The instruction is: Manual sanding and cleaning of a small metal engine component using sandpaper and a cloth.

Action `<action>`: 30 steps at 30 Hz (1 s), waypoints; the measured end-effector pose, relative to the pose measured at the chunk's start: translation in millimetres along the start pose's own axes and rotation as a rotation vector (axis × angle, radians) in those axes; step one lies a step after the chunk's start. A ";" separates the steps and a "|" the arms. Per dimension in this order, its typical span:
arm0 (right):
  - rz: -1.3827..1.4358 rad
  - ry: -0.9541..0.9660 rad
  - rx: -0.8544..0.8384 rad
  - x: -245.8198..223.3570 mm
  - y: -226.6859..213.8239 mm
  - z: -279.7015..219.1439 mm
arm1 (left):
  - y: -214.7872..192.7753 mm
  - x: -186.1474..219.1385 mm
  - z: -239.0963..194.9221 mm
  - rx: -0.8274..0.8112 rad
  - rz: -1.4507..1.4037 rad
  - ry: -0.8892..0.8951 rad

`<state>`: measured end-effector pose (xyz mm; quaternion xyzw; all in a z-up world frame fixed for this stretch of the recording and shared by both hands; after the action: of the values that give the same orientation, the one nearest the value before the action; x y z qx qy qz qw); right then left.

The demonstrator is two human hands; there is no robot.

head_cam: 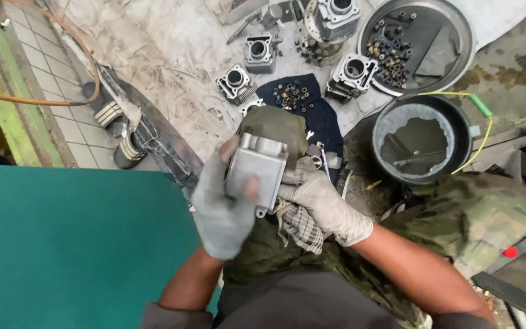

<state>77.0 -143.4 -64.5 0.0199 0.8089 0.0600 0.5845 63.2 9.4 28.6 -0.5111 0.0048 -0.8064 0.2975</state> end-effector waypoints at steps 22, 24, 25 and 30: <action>-0.653 -0.180 0.564 -107.1 -130.7 37.2 | -26.9 -67.4 -4.4 0.309 -0.280 -0.408; -0.603 -0.007 0.372 -100.0 -115.4 51.6 | -39.9 -61.5 -1.1 0.385 -0.111 -0.247; -0.603 0.001 0.370 -92.2 -111.6 59.9 | -41.5 -59.4 -1.1 0.382 -0.106 -0.253; -0.814 0.225 0.161 -13.9 -94.1 112.1 | -52.4 -56.8 -3.3 0.398 -0.160 -0.176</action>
<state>191.3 -229.9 -97.3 -0.2621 0.8115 -0.2370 0.4655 52.6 79.1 -3.2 -0.5095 -0.2208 -0.7648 0.3267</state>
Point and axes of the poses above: each hand's wrist, its own z-axis towards the middle knuckle, its own y-axis out of the palm, x = y × z, the point moved 7 cm from there along z, towards the middle knuckle, and after that the axes turned 11 degrees about x, right-handed, at the moved point
